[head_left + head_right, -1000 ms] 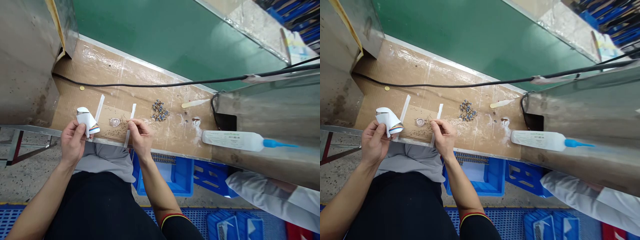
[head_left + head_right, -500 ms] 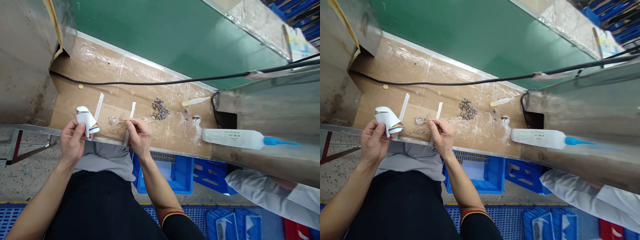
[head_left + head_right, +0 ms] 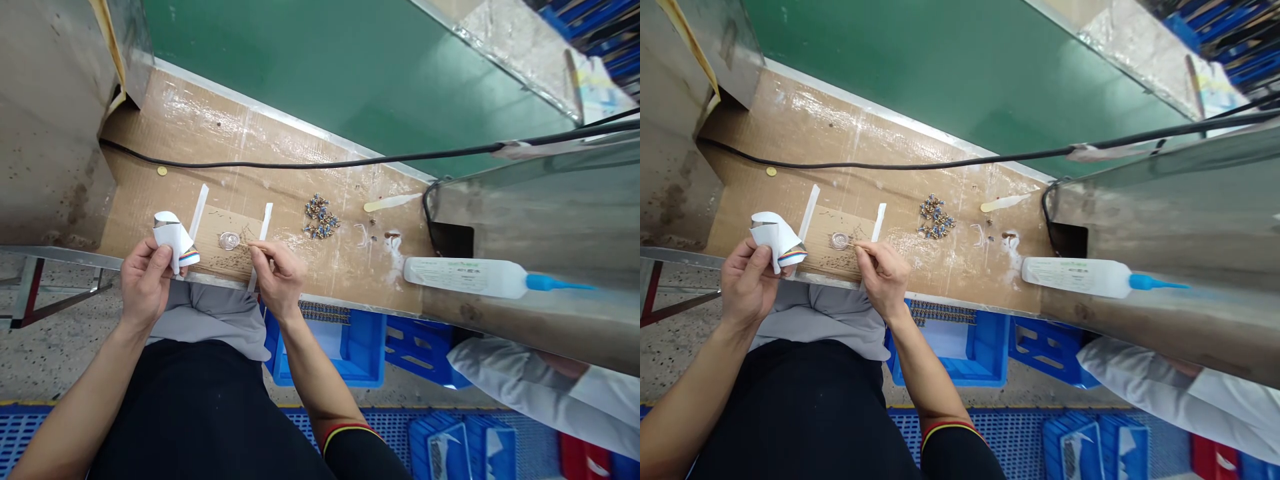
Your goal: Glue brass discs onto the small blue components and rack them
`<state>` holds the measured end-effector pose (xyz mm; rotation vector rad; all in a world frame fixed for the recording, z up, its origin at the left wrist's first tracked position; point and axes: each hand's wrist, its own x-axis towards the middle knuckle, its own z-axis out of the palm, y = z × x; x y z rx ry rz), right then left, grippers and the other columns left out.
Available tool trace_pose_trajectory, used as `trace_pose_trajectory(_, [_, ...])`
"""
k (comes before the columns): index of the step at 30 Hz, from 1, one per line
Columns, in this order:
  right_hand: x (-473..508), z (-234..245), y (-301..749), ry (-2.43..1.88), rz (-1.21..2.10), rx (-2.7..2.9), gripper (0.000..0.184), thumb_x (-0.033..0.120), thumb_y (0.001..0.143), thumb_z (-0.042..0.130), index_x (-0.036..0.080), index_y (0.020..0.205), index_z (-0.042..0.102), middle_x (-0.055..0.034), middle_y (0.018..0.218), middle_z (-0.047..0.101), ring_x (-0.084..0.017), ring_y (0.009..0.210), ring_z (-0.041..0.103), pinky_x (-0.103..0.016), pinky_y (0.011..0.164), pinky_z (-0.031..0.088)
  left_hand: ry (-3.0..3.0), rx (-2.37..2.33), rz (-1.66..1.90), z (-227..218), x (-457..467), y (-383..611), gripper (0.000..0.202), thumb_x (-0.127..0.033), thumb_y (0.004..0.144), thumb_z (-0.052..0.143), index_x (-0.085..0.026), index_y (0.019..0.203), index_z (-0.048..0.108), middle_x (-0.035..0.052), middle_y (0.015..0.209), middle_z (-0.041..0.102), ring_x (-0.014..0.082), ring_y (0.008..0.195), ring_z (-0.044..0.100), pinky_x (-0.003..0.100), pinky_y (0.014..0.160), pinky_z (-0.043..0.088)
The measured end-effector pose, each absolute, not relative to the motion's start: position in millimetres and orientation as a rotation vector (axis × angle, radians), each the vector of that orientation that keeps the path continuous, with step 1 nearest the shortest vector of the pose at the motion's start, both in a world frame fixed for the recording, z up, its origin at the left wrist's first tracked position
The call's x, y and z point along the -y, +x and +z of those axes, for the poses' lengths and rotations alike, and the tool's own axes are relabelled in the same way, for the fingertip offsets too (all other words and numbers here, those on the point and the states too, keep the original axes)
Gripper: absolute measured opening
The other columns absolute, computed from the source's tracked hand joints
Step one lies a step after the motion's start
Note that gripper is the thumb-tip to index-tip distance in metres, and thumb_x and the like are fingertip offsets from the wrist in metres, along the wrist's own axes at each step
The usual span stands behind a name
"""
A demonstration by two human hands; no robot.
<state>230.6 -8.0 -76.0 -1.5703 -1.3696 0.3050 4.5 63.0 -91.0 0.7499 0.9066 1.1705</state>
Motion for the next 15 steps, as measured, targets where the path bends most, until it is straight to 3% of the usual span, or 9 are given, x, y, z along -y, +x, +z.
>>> trace_pose_trajectory(7, [14.5, -88.3, 231.6, -1.538, 0.036, 1.598, 0.019, 0.015, 0.109, 0.070, 0.025, 0.121, 0.080, -0.0049, 0.098, 0.083, -0.018, 0.082, 0.077, -0.032, 0.075, 0.061, 0.764, -0.913, 1.171, -91.1, -62.5, 4.3, 0.034, -0.045, 0.093, 0.095, -0.019, 0.089, 0.074, 0.0005, 0.070, 0.068, 0.0144, 0.060, 0.063, 0.027, 0.058, 0.054])
trace_pose_trajectory(15, [14.0, -92.6, 233.2, -1.421, -0.253, 1.836, 0.034, 0.008, 0.104, 0.075, 0.020, 0.135, 0.070, -0.0054, 0.092, 0.079, -0.019, 0.075, 0.070, -0.034, 0.071, 0.054, 0.757, -0.909, 1.176, -89.1, -62.5, 5.7, 0.034, -0.045, 0.092, 0.096, -0.018, 0.088, 0.075, 0.0003, 0.068, 0.068, 0.0139, 0.058, 0.062, 0.027, 0.056, 0.053])
